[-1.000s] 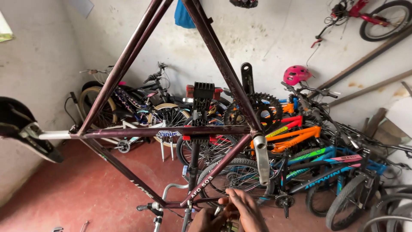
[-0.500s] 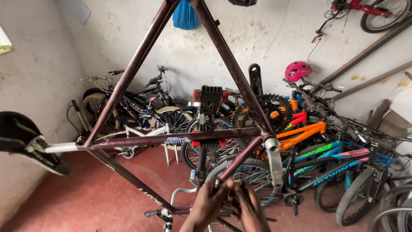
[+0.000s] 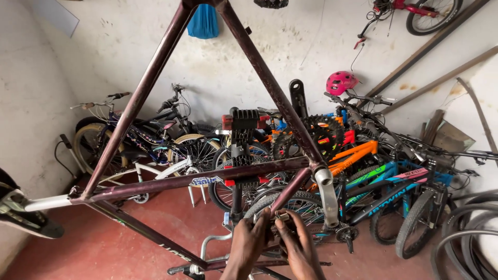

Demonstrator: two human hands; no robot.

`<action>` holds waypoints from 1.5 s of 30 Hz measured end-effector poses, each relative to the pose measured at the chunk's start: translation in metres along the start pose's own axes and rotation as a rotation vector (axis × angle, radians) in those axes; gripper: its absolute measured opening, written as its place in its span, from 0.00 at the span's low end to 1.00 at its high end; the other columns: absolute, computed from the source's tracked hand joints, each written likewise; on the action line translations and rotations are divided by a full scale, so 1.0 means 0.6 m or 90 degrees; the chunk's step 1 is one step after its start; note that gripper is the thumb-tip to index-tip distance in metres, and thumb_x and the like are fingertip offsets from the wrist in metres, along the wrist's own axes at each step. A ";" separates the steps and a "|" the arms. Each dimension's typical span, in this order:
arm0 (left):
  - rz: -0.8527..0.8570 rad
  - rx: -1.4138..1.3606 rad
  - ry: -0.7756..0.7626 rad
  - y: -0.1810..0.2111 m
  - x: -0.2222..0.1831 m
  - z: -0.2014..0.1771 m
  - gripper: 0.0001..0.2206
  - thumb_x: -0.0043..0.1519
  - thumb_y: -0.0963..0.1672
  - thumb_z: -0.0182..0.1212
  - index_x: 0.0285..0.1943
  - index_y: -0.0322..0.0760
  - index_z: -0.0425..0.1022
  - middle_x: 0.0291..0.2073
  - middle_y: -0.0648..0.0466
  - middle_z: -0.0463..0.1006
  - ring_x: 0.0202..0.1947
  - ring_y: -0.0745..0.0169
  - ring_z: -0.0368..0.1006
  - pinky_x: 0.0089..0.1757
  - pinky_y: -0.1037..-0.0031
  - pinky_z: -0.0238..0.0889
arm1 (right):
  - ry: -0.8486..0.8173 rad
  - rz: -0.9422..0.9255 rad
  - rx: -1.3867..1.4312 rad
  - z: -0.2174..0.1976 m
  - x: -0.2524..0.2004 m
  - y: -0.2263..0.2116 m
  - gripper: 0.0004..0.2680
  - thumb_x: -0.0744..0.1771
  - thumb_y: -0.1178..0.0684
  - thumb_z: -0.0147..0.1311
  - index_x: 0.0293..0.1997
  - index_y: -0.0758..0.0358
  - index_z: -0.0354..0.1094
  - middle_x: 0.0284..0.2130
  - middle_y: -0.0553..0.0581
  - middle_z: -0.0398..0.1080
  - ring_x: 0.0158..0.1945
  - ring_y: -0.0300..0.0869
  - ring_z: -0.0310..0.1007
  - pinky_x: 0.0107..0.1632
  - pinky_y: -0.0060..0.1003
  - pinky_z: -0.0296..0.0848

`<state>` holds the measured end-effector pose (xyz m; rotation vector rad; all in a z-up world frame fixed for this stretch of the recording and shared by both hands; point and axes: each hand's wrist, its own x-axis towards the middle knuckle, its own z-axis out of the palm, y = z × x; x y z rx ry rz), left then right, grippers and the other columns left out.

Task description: Installing and tightening a bottom bracket on a bicycle frame using specialized tools and a repair stand.

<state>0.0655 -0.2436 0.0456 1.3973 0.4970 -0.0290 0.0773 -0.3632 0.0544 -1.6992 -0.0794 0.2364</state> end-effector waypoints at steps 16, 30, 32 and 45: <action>0.271 0.265 -0.036 0.016 -0.048 0.018 0.05 0.59 0.43 0.54 0.39 0.39 0.70 0.33 0.53 0.80 0.26 0.65 0.78 0.28 0.75 0.72 | 0.046 -0.129 -0.183 -0.040 0.019 0.064 0.15 0.63 0.56 0.50 0.56 0.51 0.57 0.25 0.53 0.73 0.18 0.37 0.68 0.21 0.30 0.69; 0.372 0.326 -0.002 -0.005 -0.049 0.024 0.09 0.49 0.36 0.53 0.36 0.39 0.71 0.30 0.53 0.79 0.30 0.62 0.75 0.29 0.72 0.69 | 0.070 -0.086 -0.131 -0.043 -0.010 0.060 0.09 0.63 0.57 0.52 0.47 0.60 0.62 0.27 0.55 0.75 0.20 0.39 0.69 0.24 0.32 0.71; 0.108 -0.129 -0.101 -0.003 -0.051 0.032 0.08 0.63 0.42 0.49 0.44 0.27 0.65 0.22 0.45 0.74 0.20 0.56 0.73 0.27 0.70 0.72 | 0.083 -0.152 -0.187 -0.043 -0.010 0.071 0.10 0.64 0.57 0.49 0.49 0.57 0.59 0.28 0.51 0.76 0.21 0.35 0.72 0.25 0.29 0.74; 0.275 0.073 -0.076 0.003 -0.074 0.056 0.04 0.62 0.40 0.50 0.34 0.34 0.68 0.23 0.52 0.76 0.19 0.67 0.71 0.24 0.78 0.68 | 0.139 -0.233 -0.128 -0.049 -0.047 0.053 0.10 0.63 0.60 0.49 0.47 0.60 0.56 0.29 0.56 0.73 0.28 0.40 0.74 0.29 0.33 0.71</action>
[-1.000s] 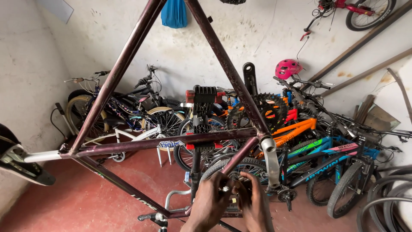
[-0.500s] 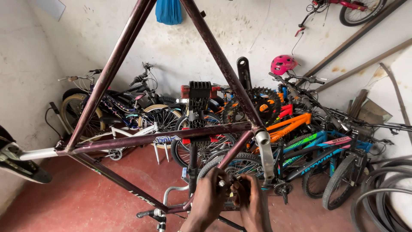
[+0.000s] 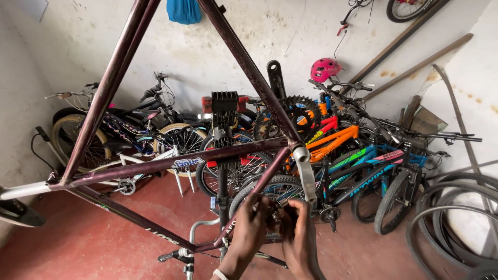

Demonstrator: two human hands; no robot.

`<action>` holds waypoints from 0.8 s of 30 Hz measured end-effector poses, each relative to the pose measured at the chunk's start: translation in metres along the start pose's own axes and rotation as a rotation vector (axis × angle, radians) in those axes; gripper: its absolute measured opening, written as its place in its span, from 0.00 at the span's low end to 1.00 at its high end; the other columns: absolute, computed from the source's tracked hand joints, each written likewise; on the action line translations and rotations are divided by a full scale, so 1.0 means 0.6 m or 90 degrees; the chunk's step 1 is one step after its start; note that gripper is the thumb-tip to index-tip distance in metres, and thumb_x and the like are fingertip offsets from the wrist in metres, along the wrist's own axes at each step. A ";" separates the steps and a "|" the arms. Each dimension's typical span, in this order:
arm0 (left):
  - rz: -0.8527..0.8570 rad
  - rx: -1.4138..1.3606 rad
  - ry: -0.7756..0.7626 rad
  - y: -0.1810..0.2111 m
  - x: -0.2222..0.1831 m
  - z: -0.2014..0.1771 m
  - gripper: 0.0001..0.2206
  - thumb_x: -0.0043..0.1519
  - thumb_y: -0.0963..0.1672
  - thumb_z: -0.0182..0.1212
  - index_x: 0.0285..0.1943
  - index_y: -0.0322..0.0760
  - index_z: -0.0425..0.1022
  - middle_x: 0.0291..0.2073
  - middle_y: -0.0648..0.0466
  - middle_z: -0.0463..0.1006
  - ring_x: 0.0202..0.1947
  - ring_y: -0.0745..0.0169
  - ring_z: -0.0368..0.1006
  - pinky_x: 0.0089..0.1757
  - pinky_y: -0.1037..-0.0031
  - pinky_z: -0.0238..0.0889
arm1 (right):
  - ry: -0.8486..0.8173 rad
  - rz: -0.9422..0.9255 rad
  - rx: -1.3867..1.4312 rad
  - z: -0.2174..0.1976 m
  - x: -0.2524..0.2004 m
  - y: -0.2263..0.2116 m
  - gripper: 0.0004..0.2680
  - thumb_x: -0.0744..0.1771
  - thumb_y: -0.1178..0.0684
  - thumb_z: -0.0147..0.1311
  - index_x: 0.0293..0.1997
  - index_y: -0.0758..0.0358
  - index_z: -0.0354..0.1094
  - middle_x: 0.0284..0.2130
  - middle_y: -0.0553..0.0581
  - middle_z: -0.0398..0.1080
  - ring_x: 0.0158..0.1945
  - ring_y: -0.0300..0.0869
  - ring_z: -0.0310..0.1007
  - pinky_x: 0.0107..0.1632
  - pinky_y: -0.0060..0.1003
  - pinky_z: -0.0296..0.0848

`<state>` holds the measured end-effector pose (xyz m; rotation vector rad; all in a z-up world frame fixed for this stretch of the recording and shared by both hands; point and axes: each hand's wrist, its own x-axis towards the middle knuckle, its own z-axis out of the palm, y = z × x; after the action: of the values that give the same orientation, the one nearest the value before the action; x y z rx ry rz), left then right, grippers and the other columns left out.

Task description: Installing and tightening a bottom bracket on a bicycle frame using specialized tools and a repair stand.

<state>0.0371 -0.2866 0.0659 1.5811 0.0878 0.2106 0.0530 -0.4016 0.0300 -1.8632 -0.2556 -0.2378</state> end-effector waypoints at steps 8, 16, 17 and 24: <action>-0.053 -0.213 0.022 -0.019 0.000 0.006 0.17 0.43 0.43 0.71 0.39 0.31 0.73 0.33 0.50 0.74 0.34 0.60 0.74 0.33 0.73 0.73 | 0.037 -0.087 -0.028 -0.018 0.002 -0.001 0.06 0.64 0.58 0.45 0.44 0.60 0.57 0.34 0.58 0.72 0.35 0.42 0.73 0.33 0.35 0.70; -0.145 -0.254 0.073 -0.018 -0.006 0.013 0.11 0.62 0.48 0.53 0.31 0.39 0.65 0.19 0.58 0.60 0.20 0.69 0.55 0.25 0.76 0.51 | 0.021 -0.006 -0.016 -0.009 -0.007 -0.012 0.09 0.64 0.52 0.47 0.47 0.58 0.58 0.43 0.59 0.69 0.42 0.46 0.71 0.42 0.39 0.74; -0.158 -0.258 0.083 -0.026 0.000 0.013 0.14 0.65 0.49 0.51 0.27 0.43 0.61 0.13 0.62 0.52 0.14 0.73 0.46 0.19 0.79 0.39 | 0.027 -0.045 -0.067 -0.009 -0.008 -0.005 0.10 0.64 0.49 0.47 0.47 0.56 0.58 0.47 0.58 0.68 0.55 0.50 0.66 0.53 0.45 0.66; 0.061 -0.104 0.047 -0.019 0.000 -0.002 0.12 0.49 0.46 0.66 0.36 0.38 0.73 0.29 0.54 0.75 0.33 0.65 0.71 0.37 0.76 0.63 | 0.005 -0.045 -0.009 -0.016 -0.004 -0.019 0.07 0.64 0.52 0.48 0.43 0.59 0.59 0.34 0.60 0.72 0.34 0.43 0.75 0.27 0.35 0.74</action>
<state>0.0374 -0.2850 0.0544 1.4156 0.0507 0.3422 0.0469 -0.4076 0.0424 -1.8687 -0.3158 -0.2971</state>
